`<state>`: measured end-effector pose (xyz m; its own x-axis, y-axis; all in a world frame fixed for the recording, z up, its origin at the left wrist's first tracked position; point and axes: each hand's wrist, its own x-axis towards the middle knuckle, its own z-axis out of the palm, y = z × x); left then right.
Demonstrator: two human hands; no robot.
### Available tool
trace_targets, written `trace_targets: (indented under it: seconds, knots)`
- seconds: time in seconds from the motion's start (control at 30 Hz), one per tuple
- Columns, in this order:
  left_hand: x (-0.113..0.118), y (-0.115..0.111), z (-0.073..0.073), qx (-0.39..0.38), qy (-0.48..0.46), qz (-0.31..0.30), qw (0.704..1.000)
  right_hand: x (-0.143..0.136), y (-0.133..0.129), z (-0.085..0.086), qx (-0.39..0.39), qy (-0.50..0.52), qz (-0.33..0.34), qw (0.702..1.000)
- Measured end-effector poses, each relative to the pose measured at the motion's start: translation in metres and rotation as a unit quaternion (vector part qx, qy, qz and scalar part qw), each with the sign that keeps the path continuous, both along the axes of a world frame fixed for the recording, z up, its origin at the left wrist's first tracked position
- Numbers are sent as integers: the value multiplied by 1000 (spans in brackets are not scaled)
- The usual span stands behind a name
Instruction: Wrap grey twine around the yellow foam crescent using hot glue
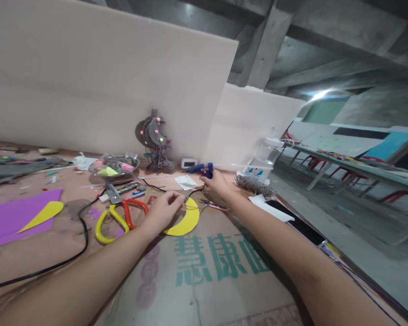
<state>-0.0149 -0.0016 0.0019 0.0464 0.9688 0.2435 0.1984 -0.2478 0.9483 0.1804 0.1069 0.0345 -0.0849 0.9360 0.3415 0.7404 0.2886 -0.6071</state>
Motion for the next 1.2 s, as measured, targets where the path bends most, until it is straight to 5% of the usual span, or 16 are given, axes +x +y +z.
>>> trace_targets:
  seconds: [0.17, 0.37, 0.53, 0.63, 0.77, 0.87, 1.1, 1.2]
  knots:
    - [0, 0, 1, 0, -6, 4, 1000, 16, -18, 13, -49, 22, 47, 997]
    - [-1, 1, 1, -5, -9, 1, 1000, 31, -75, 16, -68, 95, 131, 984]
    - [-1, 6, -5, -14, -10, 13, 1000, 36, -107, -1, -69, 105, 49, 991]
    - [-1, 7, -6, -22, -21, 15, 999, 35, -112, -10, -84, 65, -9, 994]
    - [-2, 5, -3, -16, -19, 8, 1000, 32, -113, -11, -77, 56, 22, 995]
    - [-2, 5, -3, -16, -27, -5, 999, 29, -114, -9, -52, 109, 50, 991]
    - [1, 3, -1, 7, -28, -25, 999, 3, -118, -6, -136, 304, 86, 939]
    - [2, 0, 3, 13, -25, -16, 999, -6, -124, -7, -160, 306, 80, 935]
